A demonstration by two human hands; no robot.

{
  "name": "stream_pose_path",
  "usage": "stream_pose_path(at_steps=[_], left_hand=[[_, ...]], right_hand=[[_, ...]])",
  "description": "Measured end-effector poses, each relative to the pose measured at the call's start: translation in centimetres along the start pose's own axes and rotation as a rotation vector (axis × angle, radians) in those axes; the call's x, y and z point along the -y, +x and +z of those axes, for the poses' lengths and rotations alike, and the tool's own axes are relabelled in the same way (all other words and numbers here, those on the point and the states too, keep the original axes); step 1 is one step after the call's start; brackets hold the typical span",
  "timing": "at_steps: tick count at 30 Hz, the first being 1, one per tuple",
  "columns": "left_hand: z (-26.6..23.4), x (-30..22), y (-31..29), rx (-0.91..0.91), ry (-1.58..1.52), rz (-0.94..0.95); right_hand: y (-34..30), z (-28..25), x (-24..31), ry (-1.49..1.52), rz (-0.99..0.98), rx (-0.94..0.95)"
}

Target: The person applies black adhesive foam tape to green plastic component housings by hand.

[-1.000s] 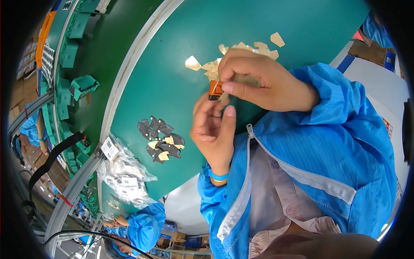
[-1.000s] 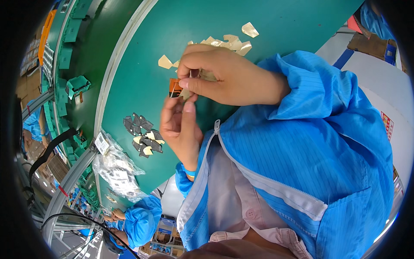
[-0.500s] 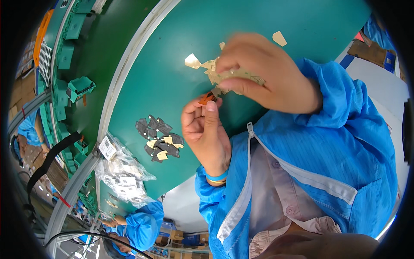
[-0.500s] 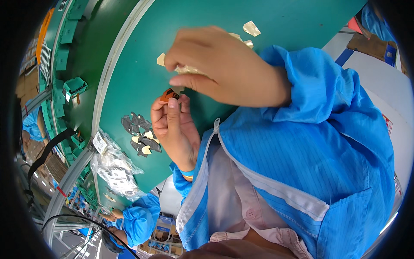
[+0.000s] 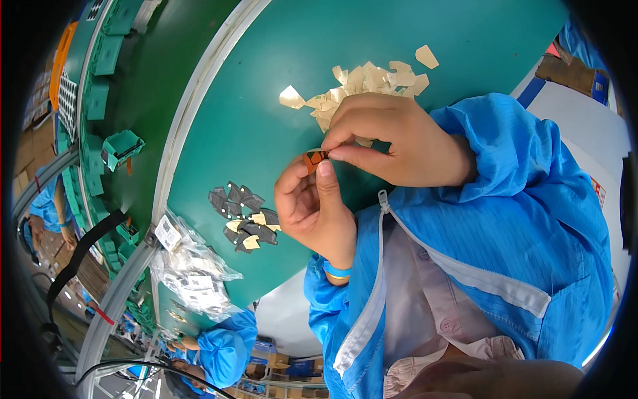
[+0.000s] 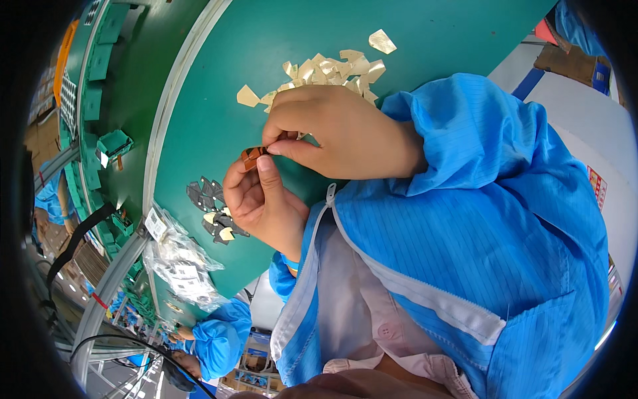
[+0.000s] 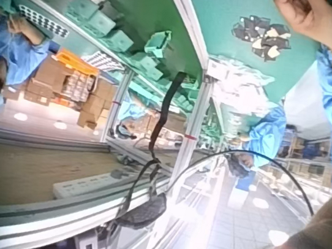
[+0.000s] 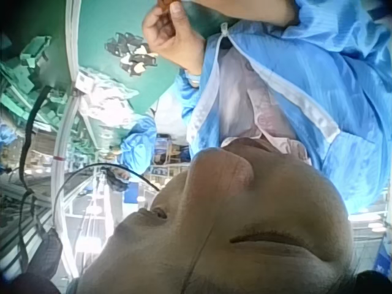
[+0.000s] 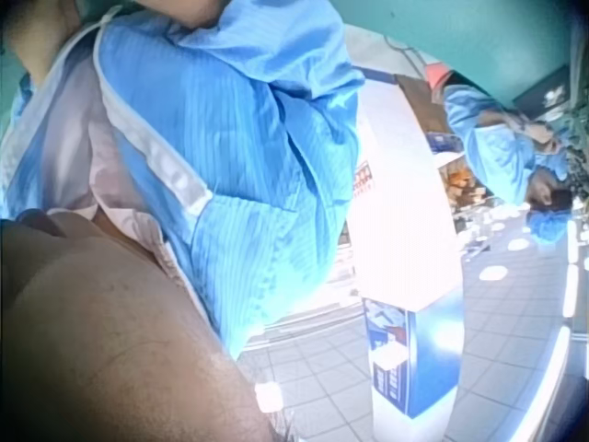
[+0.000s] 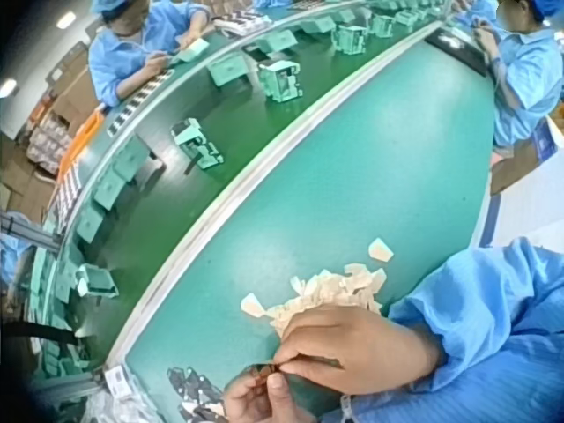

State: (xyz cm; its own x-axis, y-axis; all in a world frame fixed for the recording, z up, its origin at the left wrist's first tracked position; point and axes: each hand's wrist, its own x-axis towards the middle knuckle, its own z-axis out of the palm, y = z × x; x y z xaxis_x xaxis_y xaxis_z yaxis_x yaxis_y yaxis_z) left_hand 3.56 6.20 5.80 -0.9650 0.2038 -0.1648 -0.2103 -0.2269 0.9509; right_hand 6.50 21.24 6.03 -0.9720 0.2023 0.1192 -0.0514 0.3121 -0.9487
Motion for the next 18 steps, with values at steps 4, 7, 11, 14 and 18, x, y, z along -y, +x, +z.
stream_pose_path(at_steps=[4,7,11,14,18], left_hand=[[0.2,0.0,-0.1,-0.057,0.133,0.049],[-0.1,0.2,-0.1,-0.036,0.243,0.1],[-0.1,0.0,-0.1,-0.001,0.208,0.092],[-0.1,0.0,-0.1,0.035,0.12,0.113],[-0.6,0.9,-0.2,0.088,-0.064,0.081]], right_hand=[[0.0,0.2,-0.5,0.011,-0.08,-0.048],[0.2,0.0,-0.5,-0.018,-0.101,-0.033],[0.2,-0.1,-0.2,0.078,-0.013,-0.005],[0.1,0.1,0.3,0.336,0.193,0.016],[-0.2,0.6,0.6,0.885,0.501,-0.044]])
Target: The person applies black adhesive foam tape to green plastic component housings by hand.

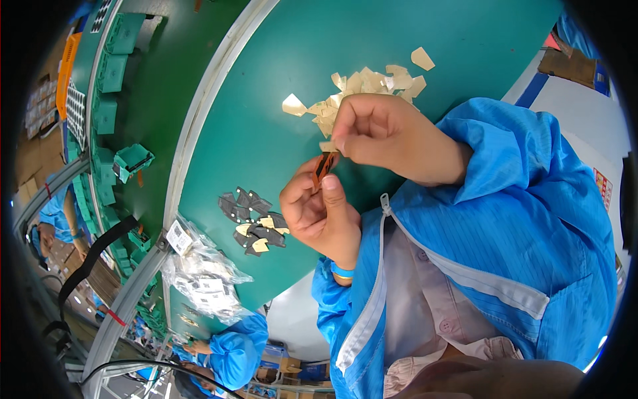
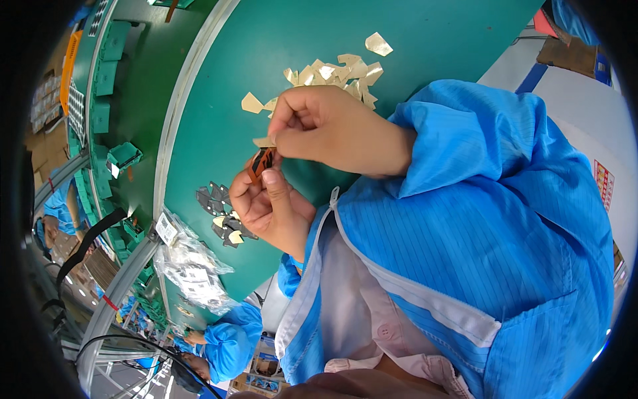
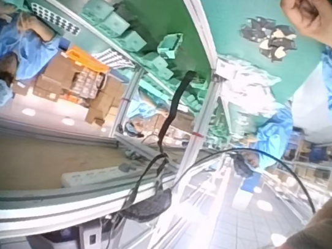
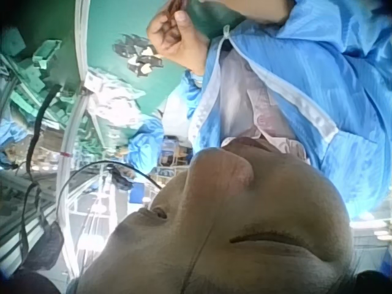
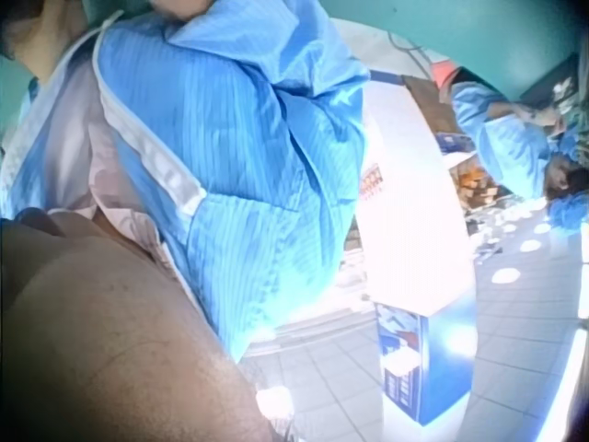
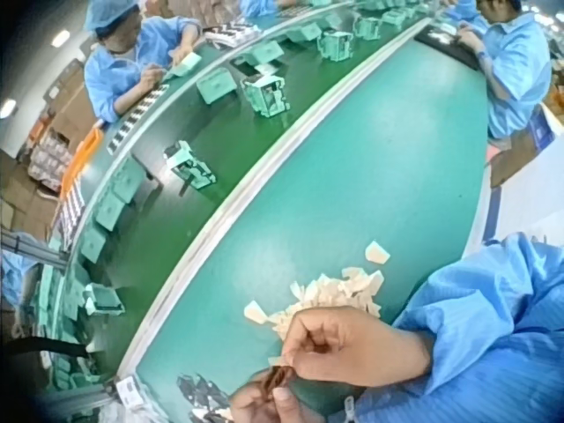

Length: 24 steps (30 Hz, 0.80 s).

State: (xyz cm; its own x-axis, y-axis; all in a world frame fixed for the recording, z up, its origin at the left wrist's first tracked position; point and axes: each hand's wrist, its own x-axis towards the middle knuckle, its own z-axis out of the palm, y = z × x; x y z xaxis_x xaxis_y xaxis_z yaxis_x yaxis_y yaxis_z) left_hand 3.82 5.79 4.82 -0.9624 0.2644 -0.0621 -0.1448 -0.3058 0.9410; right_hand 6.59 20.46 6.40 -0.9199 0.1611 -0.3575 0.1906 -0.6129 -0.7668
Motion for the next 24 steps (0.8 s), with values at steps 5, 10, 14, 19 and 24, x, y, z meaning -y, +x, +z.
stream_pose_path(at_steps=[5,10,14,19,24], left_hand=[[0.1,-0.4,0.0,-0.058,-0.263,-0.094],[0.2,-0.9,0.1,-0.051,0.609,0.55],[-1.1,-2.0,1.5,-0.097,1.124,1.084],[-1.3,-1.4,3.1,-0.128,1.369,1.554],[-0.1,-1.9,2.5,-0.102,1.37,1.554]], right_hand=[[-0.1,-0.2,0.5,0.213,0.12,-0.127],[-0.4,-2.1,0.7,-0.783,-0.328,0.051],[-0.2,-3.0,0.7,-1.125,-0.735,-0.058],[-1.2,-1.8,3.2,-0.696,-0.276,0.089],[-1.1,-0.1,3.3,-0.409,-0.032,0.104]])
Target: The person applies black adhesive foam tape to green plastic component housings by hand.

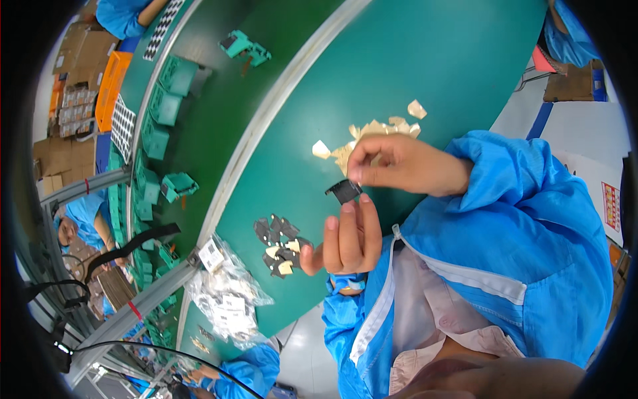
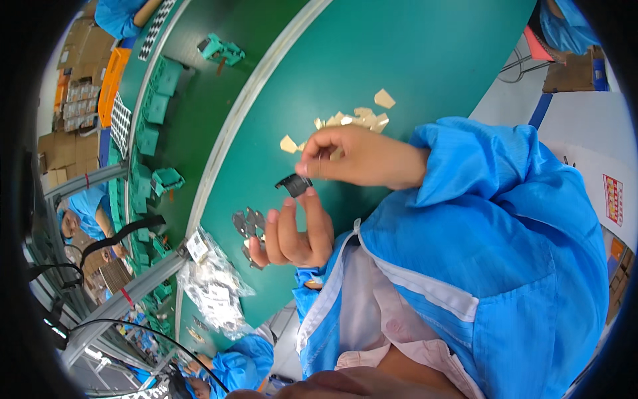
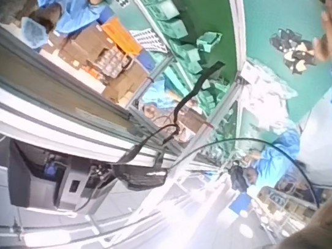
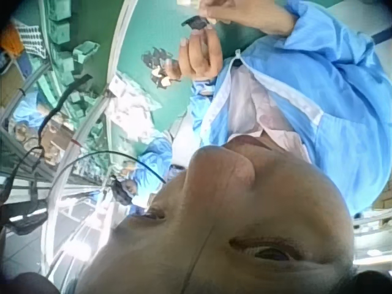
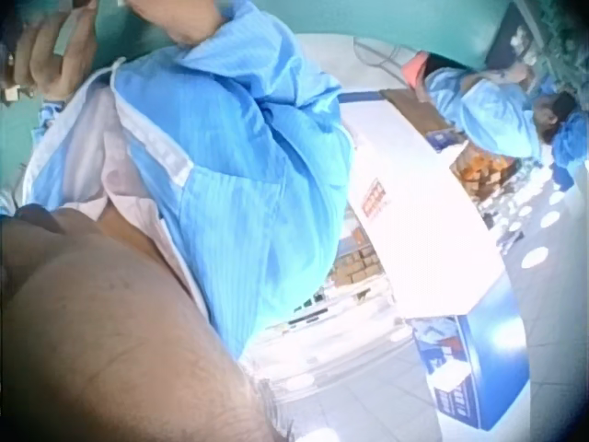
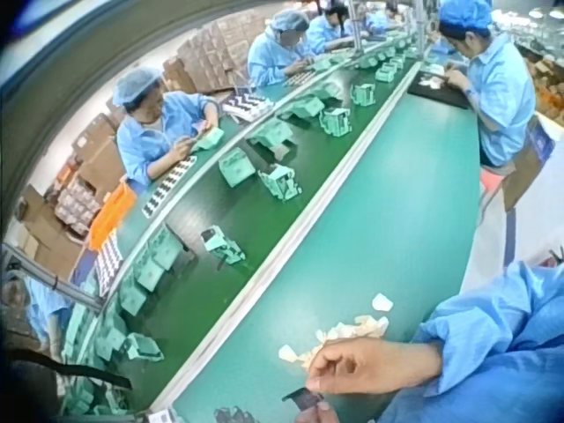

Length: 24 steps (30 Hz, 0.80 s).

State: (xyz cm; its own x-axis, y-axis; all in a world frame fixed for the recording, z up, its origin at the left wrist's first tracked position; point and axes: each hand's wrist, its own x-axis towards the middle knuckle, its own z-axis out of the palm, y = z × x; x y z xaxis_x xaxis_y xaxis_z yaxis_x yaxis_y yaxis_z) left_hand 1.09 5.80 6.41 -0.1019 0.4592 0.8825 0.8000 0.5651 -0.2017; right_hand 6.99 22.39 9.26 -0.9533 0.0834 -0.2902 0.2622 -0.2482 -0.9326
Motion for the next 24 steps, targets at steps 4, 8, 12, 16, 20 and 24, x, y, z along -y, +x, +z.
stream_pose_path(at_steps=[4,8,12,16,20,24], left_hand=[[0.2,-0.4,-0.3,0.071,-0.01,0.019],[1.4,-0.9,-0.1,0.111,0.016,-0.039],[1.1,-0.4,0.8,0.222,-0.065,-0.155],[2.3,-0.6,0.2,0.312,-0.15,-0.211],[2.7,-0.3,-0.4,0.361,-0.228,-0.257],[2.9,-0.5,-0.3,0.43,-0.329,-0.335]], right_hand=[[0.0,-0.1,-0.3,-0.032,-0.061,-0.015],[1.0,-1.8,0.3,-0.387,-0.458,-0.168],[5.0,-7.1,5.9,-0.93,-0.982,-0.389],[11.6,-16.7,8.1,-1.086,-1.015,-0.695],[15.2,-25.3,7.7,-1.022,-0.985,-0.901],[14.6,-31.2,4.0,-0.727,-0.718,-1.074]])
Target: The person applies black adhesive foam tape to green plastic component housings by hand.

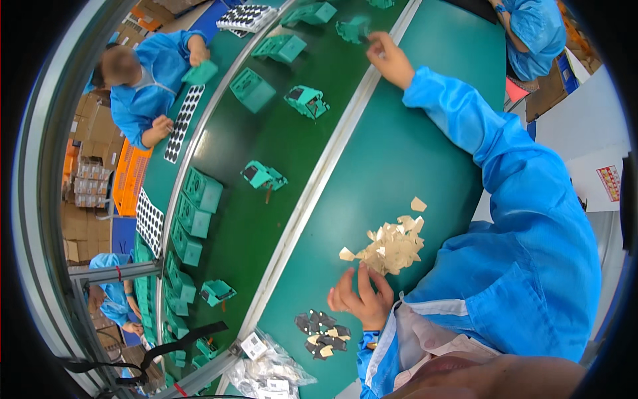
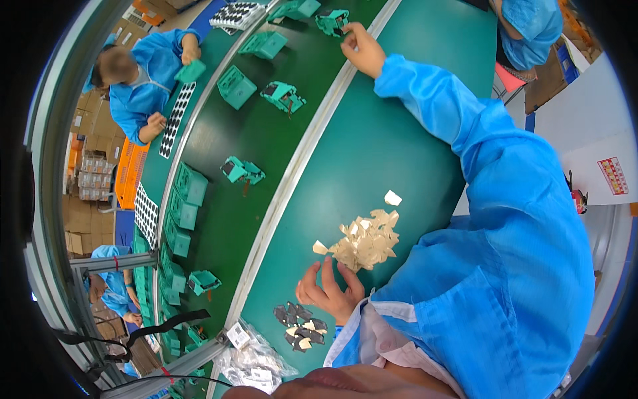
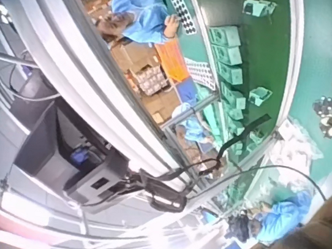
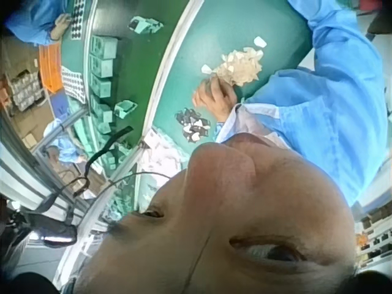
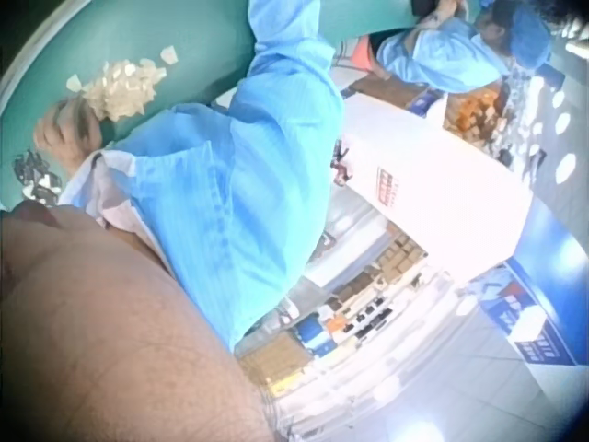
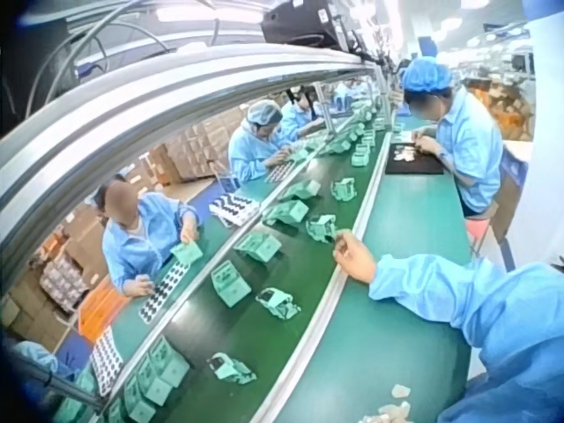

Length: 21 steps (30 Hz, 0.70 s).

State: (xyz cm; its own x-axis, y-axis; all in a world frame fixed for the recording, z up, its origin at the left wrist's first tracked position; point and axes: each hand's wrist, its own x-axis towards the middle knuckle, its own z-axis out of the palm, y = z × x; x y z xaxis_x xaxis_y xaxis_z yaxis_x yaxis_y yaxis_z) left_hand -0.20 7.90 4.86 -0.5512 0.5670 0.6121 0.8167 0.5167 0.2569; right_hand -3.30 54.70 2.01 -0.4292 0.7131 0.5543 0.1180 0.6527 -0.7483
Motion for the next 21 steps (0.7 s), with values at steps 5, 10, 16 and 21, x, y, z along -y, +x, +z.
stream_pose_path(at_steps=[5,10,16,21], left_hand=[[0.5,0.6,0.1,0.057,-0.181,-0.107],[0.6,0.3,0.4,0.114,-0.304,-0.222],[0.1,0.3,0.6,0.19,-0.284,-0.24],[0.3,0.5,0.0,0.185,-0.356,-0.278]], right_hand=[[-1.0,0.7,-1.4,0.144,0.063,-0.098],[-0.7,0.5,-1.3,0.016,0.012,-0.21],[-0.2,0.1,-1.5,0.127,-0.008,-0.138],[-0.9,-1.0,-1.6,0.165,0.091,-0.117]])
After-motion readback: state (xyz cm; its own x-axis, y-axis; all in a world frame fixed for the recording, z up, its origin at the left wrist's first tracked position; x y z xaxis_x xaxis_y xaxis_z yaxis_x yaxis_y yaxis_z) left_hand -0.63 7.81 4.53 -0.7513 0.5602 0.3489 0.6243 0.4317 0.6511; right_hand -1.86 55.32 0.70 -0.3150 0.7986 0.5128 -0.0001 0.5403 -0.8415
